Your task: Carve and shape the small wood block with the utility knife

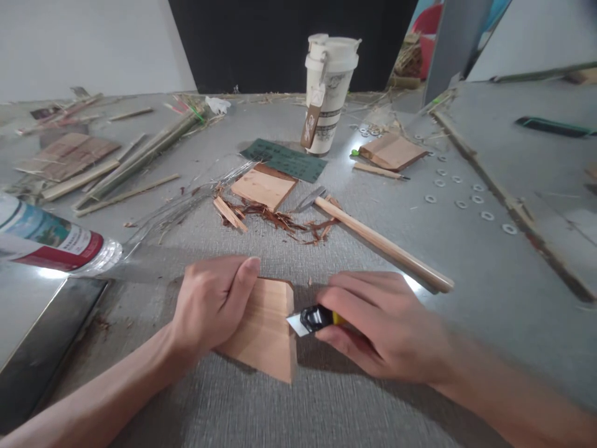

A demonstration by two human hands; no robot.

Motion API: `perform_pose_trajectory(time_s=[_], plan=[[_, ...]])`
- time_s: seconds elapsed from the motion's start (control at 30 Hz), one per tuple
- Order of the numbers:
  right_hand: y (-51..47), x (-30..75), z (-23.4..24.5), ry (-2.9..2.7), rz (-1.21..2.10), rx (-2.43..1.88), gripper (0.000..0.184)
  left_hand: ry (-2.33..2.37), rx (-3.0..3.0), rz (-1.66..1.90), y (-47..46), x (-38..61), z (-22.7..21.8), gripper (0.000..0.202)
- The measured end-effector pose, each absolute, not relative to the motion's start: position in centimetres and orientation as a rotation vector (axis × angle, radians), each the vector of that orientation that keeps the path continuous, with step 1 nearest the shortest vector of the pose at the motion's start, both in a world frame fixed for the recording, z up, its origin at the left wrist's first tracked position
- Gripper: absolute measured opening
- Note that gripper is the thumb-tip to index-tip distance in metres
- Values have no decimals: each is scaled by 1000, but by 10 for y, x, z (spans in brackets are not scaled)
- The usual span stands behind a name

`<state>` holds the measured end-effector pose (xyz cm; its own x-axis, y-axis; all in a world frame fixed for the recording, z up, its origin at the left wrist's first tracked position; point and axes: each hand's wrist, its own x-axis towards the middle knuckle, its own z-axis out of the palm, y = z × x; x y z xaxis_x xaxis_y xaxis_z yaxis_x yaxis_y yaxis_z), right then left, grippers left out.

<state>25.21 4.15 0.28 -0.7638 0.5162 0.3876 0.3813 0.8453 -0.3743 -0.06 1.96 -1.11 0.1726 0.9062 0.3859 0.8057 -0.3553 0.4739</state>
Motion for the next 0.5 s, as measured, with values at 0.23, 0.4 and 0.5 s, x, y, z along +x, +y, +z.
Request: perform_pose_trajectory(time_s=[0.23, 0.4, 0.5], plan=[[37, 245, 3, -2583, 345, -679, 35, 1689, 2310, 922, 21, 0, -11, 52], [32, 243, 3, -2576, 223, -659, 37, 1648, 2319, 920, 24, -1, -13, 49], [32, 245, 2, -2563, 124, -651, 37, 1648, 2278, 924, 23, -1, -14, 52]])
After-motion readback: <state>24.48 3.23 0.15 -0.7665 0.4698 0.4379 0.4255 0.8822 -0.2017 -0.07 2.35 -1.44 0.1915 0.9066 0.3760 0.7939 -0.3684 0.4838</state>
